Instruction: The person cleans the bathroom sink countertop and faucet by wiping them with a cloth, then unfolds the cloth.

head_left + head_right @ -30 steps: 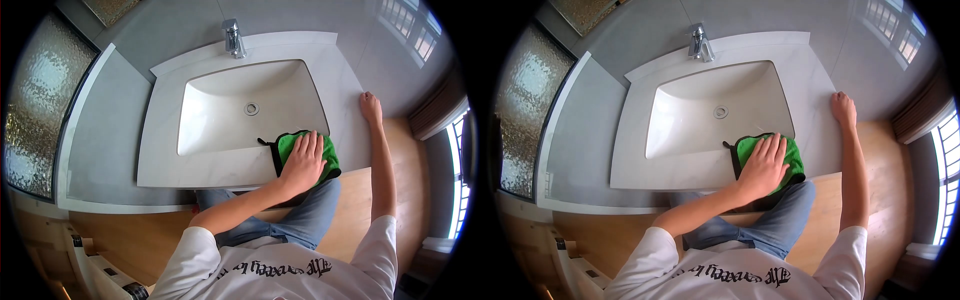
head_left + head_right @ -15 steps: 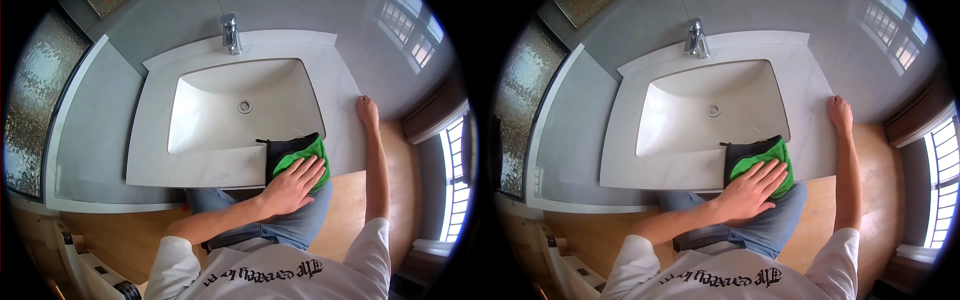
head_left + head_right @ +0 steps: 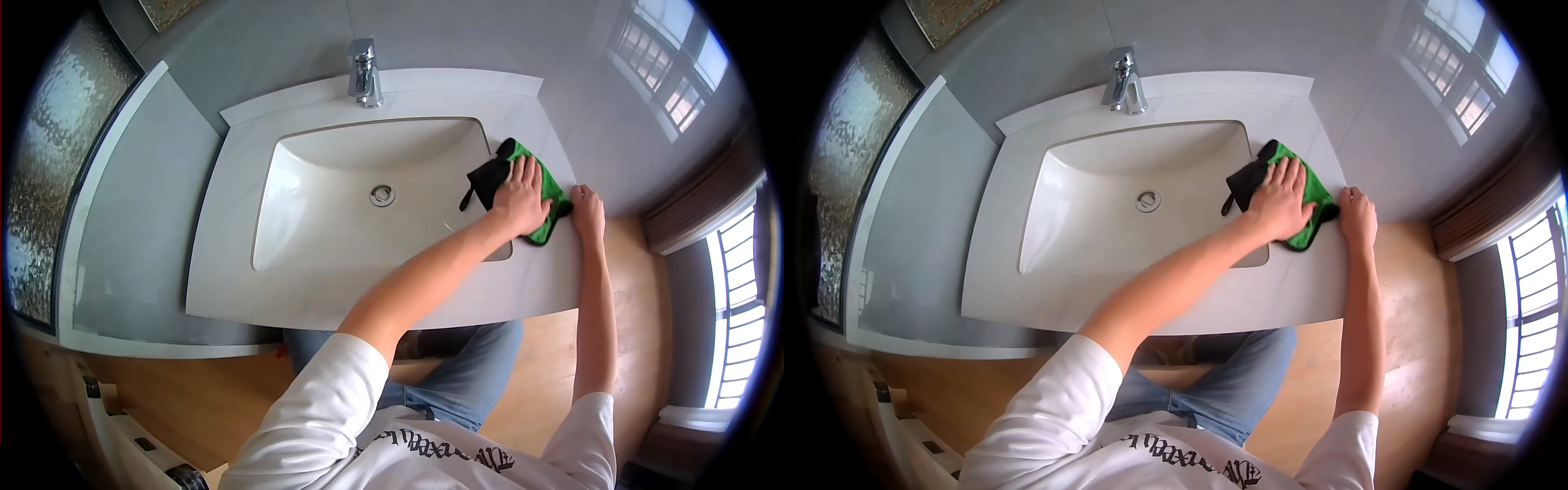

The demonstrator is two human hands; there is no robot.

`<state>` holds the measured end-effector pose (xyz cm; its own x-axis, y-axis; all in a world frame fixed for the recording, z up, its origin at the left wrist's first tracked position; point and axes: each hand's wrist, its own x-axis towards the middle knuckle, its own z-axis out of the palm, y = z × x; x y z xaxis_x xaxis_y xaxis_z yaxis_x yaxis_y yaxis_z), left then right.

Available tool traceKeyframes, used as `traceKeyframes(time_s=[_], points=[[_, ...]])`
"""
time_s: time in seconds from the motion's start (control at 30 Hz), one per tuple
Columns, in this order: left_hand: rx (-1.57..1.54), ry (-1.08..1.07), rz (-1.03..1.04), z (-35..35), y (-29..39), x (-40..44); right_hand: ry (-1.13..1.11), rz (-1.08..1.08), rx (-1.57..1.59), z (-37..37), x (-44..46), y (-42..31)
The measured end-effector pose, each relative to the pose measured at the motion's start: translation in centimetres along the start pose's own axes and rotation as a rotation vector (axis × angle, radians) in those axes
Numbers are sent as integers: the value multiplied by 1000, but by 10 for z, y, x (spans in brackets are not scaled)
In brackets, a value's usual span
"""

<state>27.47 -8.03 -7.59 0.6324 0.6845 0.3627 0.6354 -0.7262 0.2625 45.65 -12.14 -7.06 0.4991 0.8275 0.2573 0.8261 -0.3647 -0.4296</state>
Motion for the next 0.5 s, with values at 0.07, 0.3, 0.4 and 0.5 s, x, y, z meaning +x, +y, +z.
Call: traceKeyframes(time_s=[0.07,0.3,0.4,0.5], points=[[22,-30,-99,1,-21,30,-6,14,10,-3,-2,-5],[57,1,-290,19,-52,96,5,53,-24,-4,-3,-11],[61,-12,-275,20,-54,96,-33,70,15,-2,0,-8],[98,-54,-223,14,-49,83,-14,82,26,-2,0,-9]])
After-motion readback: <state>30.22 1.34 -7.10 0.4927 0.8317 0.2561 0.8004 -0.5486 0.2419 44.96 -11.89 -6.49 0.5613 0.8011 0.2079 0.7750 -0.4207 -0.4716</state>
